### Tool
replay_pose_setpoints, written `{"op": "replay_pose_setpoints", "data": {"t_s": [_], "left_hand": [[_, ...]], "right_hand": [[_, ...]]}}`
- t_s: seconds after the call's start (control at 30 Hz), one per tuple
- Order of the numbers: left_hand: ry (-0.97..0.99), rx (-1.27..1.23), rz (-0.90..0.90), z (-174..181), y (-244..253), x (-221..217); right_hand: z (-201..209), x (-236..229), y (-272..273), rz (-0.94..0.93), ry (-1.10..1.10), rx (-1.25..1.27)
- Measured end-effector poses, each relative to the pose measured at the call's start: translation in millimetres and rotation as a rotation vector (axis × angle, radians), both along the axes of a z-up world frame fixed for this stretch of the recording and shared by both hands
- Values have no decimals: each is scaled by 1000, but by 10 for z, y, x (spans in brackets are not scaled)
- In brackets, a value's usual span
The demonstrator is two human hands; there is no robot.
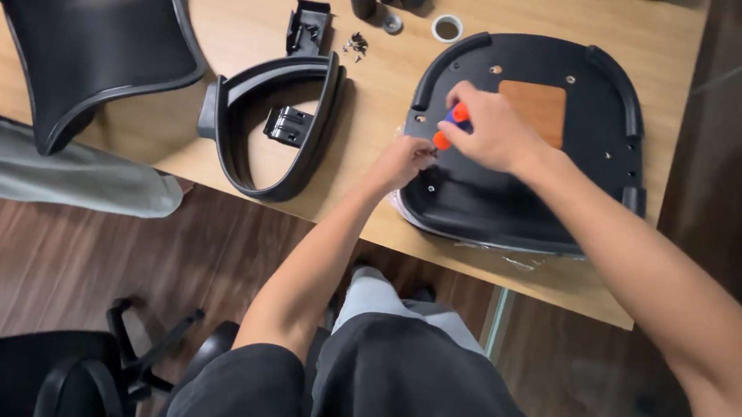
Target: Using a screwdriver to fasten or remove screws from an office chair seat component.
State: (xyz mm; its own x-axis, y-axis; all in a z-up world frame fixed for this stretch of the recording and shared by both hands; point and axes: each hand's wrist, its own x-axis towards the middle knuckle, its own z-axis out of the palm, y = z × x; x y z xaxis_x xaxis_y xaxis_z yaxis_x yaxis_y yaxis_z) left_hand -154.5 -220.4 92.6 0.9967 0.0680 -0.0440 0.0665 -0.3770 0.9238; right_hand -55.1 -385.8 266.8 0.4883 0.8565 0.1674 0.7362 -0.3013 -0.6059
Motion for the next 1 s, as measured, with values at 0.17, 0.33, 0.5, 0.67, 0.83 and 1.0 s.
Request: {"op": "replay_pose_setpoints", "data": {"t_s": [0.17, 0.33, 0.5, 0.67, 0.83, 1.0], "left_hand": [[-92, 152, -121, -23, -130, -96], [23, 67, -152, 45, -150, -231], [-98, 185, -245, -43, -144, -247], [-112, 124, -260, 114, -66, -236], [-172, 128, -308, 84, -22, -239], [-76, 214, -304, 59, -38, -236]], "right_hand": [[105, -260, 16, 18, -75, -227], [51, -338, 30, 9, -83, -340], [115, -400, 69, -75, -29, -367], [78, -354, 89, -67, -61, -363], [153, -377, 119, -110, -43, -421], [124, -390, 126, -109, -43, -420]]}}
